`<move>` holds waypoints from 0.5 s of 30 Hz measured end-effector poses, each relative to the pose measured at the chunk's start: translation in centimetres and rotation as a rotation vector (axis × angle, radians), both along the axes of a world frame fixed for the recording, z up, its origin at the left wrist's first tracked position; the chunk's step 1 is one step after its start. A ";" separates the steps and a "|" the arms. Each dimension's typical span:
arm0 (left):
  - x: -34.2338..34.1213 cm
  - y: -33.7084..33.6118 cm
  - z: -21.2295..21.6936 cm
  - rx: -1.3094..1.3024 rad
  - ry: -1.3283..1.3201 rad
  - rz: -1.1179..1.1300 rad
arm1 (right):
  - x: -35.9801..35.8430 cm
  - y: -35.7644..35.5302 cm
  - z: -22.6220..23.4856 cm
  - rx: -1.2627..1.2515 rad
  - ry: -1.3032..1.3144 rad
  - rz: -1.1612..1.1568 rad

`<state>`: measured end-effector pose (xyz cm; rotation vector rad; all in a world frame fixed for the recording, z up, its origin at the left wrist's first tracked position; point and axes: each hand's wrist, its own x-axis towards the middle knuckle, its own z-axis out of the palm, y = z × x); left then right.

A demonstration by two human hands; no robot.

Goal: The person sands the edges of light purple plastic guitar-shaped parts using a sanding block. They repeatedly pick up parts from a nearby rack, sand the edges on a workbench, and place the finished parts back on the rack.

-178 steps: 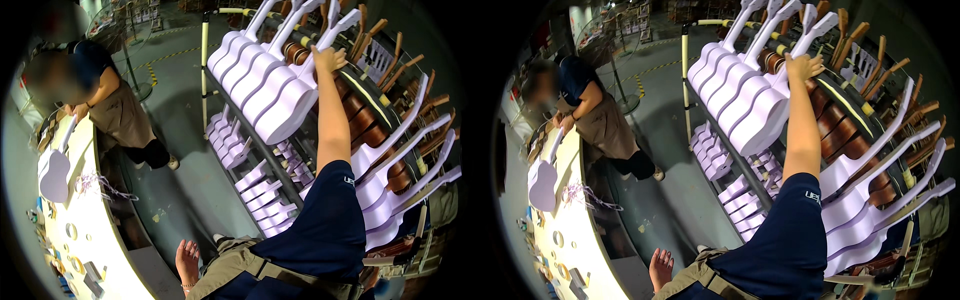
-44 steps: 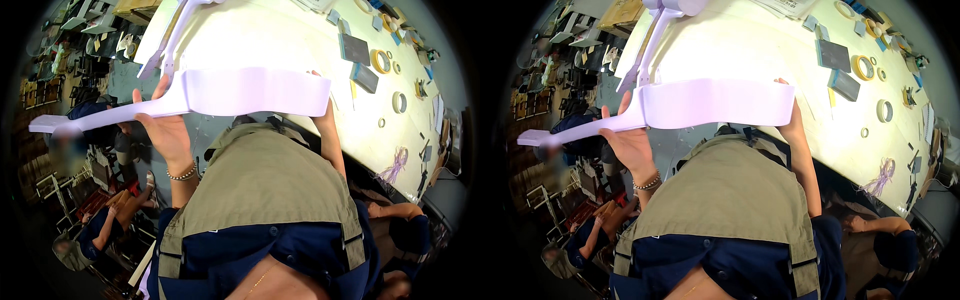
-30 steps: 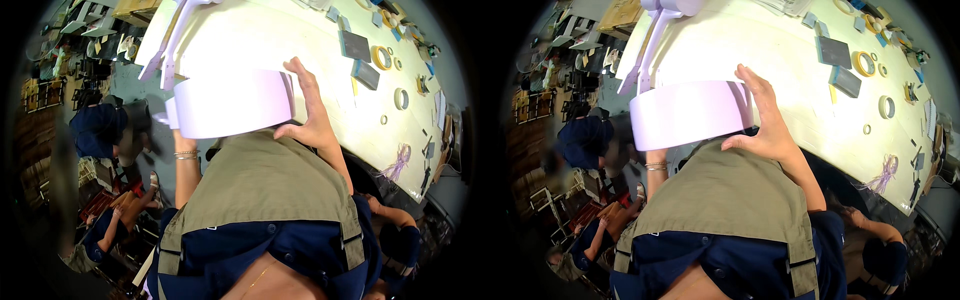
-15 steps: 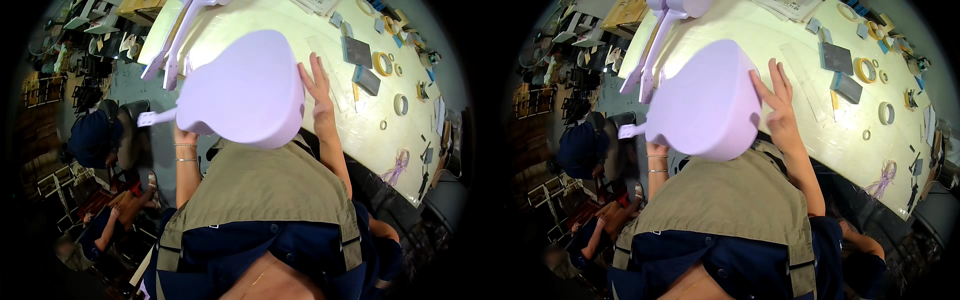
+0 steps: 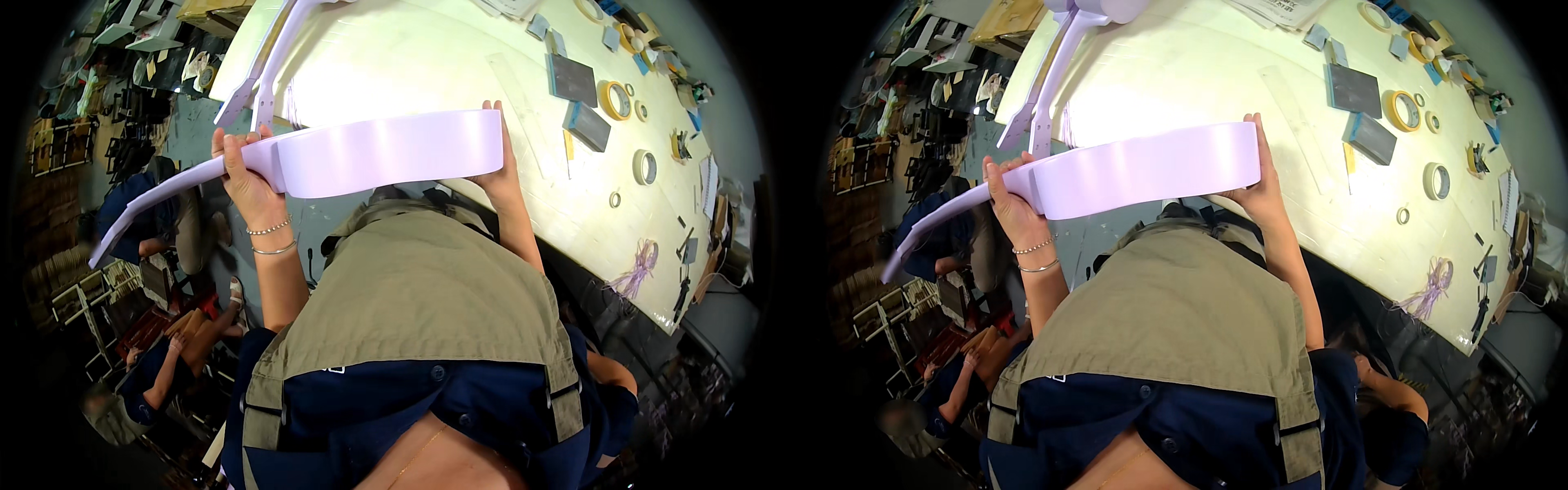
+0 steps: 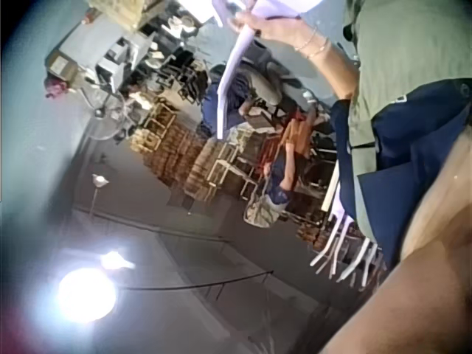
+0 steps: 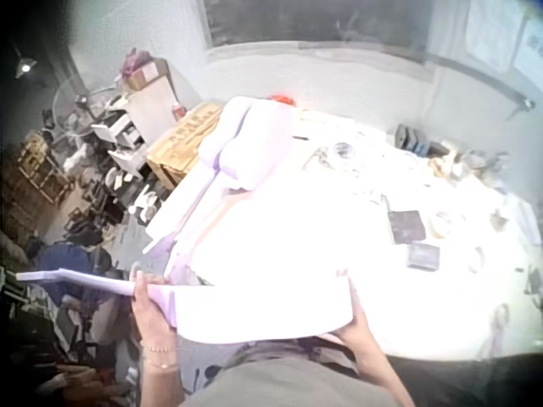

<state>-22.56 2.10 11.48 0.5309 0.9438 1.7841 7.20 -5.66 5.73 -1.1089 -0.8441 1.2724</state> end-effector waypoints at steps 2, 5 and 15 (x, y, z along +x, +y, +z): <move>0.5 0.0 0.3 0.036 0.063 -0.035 | 0.4 -0.2 0.8 0.019 -0.244 -0.017; 2.3 -0.1 2.3 0.103 0.303 -0.128 | 1.0 -0.3 2.8 0.012 -0.651 -0.058; 9.6 0.9 6.8 0.502 0.619 -0.629 | -1.0 0.0 7.1 0.207 -1.119 -0.088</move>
